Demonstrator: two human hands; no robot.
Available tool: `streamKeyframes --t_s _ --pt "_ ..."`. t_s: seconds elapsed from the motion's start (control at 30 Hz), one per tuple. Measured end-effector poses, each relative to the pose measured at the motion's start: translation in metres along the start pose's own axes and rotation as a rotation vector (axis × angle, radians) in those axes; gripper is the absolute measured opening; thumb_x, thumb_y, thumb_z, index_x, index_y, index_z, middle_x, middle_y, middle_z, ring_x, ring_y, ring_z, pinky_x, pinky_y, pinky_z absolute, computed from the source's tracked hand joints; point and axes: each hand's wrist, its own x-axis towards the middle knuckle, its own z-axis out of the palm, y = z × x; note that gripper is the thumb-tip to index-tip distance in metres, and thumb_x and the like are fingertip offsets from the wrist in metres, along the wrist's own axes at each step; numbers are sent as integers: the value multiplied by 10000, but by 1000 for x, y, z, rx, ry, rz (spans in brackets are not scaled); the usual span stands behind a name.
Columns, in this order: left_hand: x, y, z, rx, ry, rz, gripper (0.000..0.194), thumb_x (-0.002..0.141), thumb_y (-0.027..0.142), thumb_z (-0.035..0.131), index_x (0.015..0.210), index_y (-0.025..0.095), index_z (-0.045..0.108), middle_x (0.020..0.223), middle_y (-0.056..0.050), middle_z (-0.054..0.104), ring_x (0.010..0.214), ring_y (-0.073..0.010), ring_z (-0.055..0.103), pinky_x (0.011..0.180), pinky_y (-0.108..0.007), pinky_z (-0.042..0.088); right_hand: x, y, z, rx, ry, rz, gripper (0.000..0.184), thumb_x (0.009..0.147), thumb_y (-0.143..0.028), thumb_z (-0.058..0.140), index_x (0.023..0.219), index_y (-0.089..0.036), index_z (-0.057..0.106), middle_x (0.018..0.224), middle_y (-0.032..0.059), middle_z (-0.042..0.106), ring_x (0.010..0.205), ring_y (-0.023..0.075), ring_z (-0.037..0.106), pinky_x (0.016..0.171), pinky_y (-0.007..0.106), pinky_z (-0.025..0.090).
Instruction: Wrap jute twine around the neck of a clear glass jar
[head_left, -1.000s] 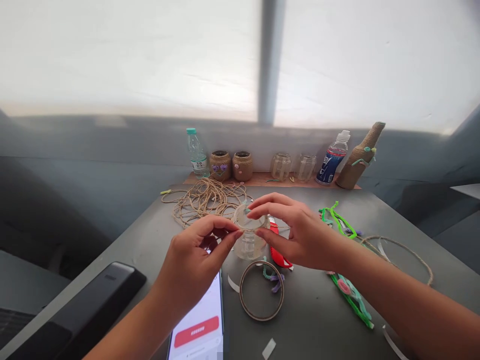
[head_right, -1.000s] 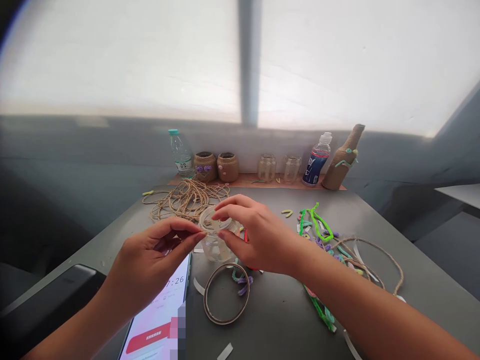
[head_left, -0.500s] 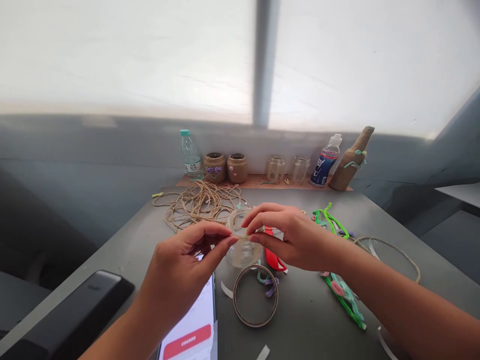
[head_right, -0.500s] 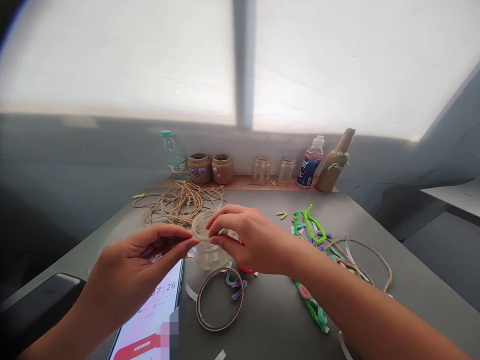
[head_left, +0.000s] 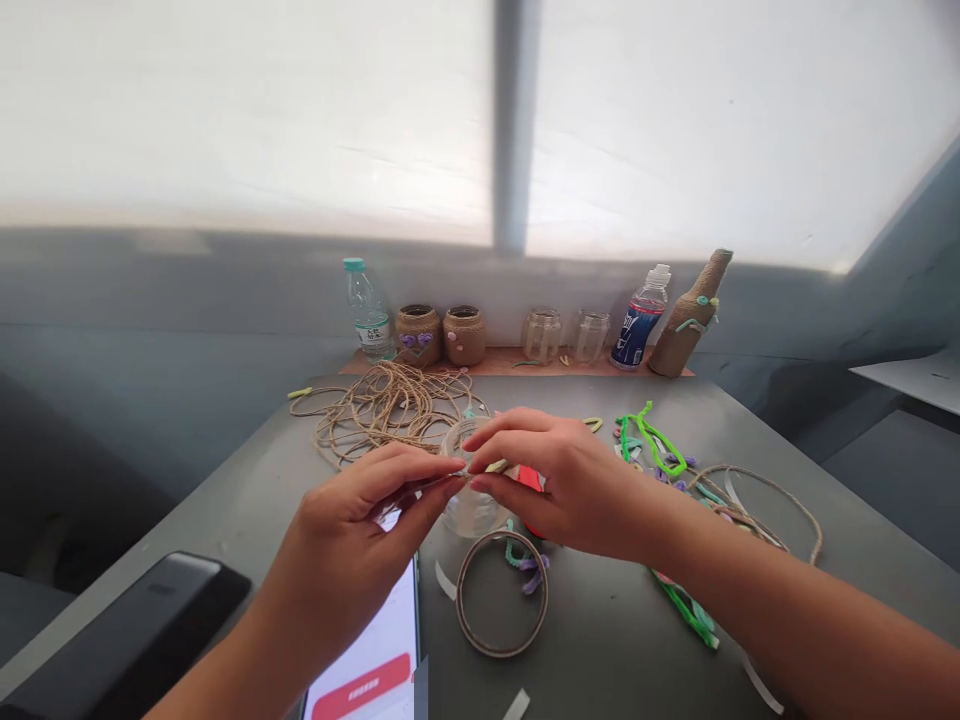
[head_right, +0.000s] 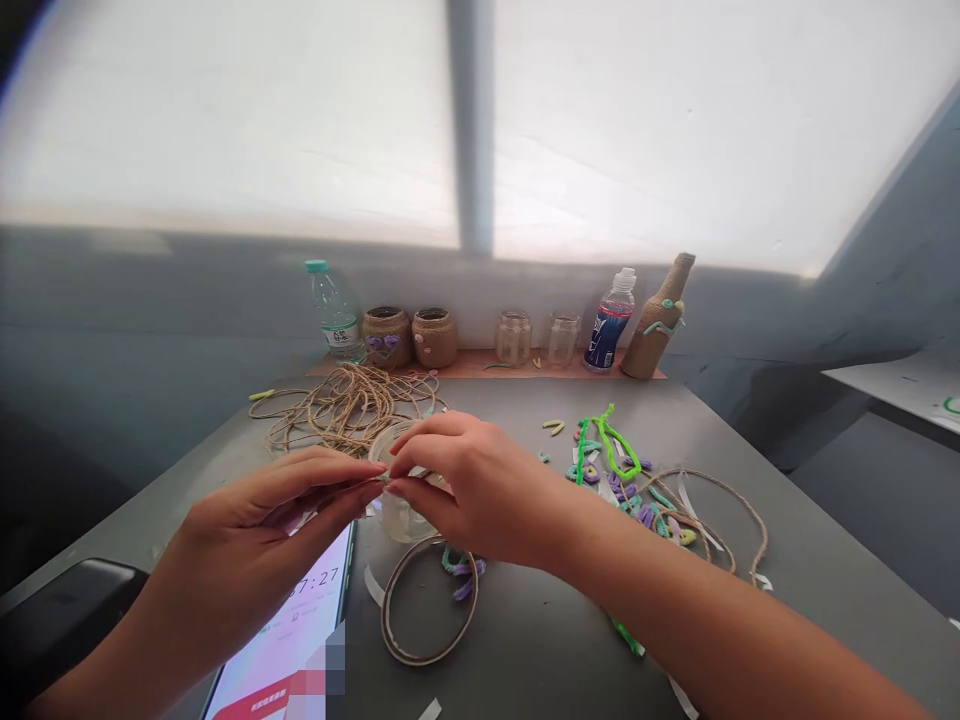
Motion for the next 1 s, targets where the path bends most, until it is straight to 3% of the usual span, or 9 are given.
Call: streamKeyframes --t_s 0.5,0.8,1.0 --pt "2 -6 -1 -82 -66 -99 160 879 248 756 994 347 808 917 -3 731 832 -175 670 690 -283 525 -1 12 -16 29 -142 -19 174 990 -150 613 1063 -222 754 1176 64 725 1011 172 711 905 298 556" --pt "3 -7 -4 -120 -65 -83 190 884 220 740 1001 345 824 919 -3 720 826 -162 667 680 -260 525 0 14 -17 41 -128 9 185 906 -200 747 1088 -227 766 1182 60 738 1012 191 719 932 329 555" --pt "4 -10 -8 -105 -12 -91 143 860 235 769 937 342 824 910 3 734 824 -165 670 678 -256 526 -1 15 -15 27 -141 -10 176 914 -168 724 1084 -184 767 1061 66 772 995 200 715 918 311 550"
